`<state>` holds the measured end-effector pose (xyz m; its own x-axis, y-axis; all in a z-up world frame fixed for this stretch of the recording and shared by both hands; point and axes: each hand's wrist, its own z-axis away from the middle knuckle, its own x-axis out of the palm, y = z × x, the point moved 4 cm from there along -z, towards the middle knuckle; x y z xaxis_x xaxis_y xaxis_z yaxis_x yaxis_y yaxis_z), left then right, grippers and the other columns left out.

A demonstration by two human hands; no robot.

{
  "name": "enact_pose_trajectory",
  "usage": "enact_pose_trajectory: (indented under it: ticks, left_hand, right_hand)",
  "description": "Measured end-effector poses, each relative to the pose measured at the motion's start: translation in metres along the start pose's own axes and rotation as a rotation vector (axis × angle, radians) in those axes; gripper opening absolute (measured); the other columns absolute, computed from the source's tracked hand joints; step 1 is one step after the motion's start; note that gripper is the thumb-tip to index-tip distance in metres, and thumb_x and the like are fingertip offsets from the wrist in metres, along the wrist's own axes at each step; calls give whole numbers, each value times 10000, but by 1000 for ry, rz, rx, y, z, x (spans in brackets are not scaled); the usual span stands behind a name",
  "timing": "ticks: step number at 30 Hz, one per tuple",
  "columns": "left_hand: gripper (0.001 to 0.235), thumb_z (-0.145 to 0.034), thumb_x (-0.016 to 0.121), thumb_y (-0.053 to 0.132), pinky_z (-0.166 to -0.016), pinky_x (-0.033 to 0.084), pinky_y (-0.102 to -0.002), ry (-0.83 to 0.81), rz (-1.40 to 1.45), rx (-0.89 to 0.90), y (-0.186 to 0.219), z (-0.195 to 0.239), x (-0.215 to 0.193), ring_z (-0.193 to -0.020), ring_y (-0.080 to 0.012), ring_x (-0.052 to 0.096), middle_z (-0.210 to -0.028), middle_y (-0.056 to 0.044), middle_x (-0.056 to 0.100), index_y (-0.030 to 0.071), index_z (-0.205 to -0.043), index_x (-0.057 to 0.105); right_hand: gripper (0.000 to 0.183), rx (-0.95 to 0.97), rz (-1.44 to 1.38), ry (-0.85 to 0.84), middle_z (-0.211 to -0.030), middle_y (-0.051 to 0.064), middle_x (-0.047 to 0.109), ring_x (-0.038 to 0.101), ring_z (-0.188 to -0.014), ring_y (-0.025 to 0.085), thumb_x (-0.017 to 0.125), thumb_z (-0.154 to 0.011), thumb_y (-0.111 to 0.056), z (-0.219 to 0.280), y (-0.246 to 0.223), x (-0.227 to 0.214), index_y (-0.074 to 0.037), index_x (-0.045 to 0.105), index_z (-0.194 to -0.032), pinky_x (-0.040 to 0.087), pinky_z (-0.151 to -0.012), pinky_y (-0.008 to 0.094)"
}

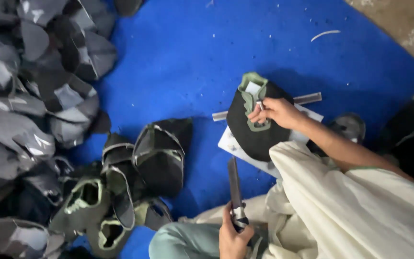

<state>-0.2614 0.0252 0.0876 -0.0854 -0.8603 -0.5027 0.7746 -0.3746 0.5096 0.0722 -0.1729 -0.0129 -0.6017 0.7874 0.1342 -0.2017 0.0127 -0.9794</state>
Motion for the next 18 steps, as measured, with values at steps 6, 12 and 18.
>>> enact_pose_trajectory:
  ticks: [6,12,18]
  left_hand:
    - [841,-629,735,65,-770,584,-286,97,324,265,106,43,-33,-810,-160,717,-990,-119,749,71,-1432,488]
    - [912,-651,770,116,-981,486,-368,509,534,804,176,72,-62,-1078,-247,625,-1266,-214,596,-58,-1468,405]
    - [539,-656,810,236,-768,546,-463,129,-127,264,152,-47,11,-885,-428,685,-886,-251,715,-18,-1063,566]
  right_hand:
    - [182,-148,242,85,-1122,154,774,759,-1053,210,492,-971,50,20,-26,17,36,634,-1083,601,-883,324]
    - [241,-240,389,117,-1134,113,771,767,-1002,207,510,-1018,-3,35,-36,26,-7,681,-1188,615,-869,316]
    - [242,-359,543,138,-1123,148,750,734,-1038,261,557,-1003,-39,41,-22,22,-4,688,-1204,598,-858,351]
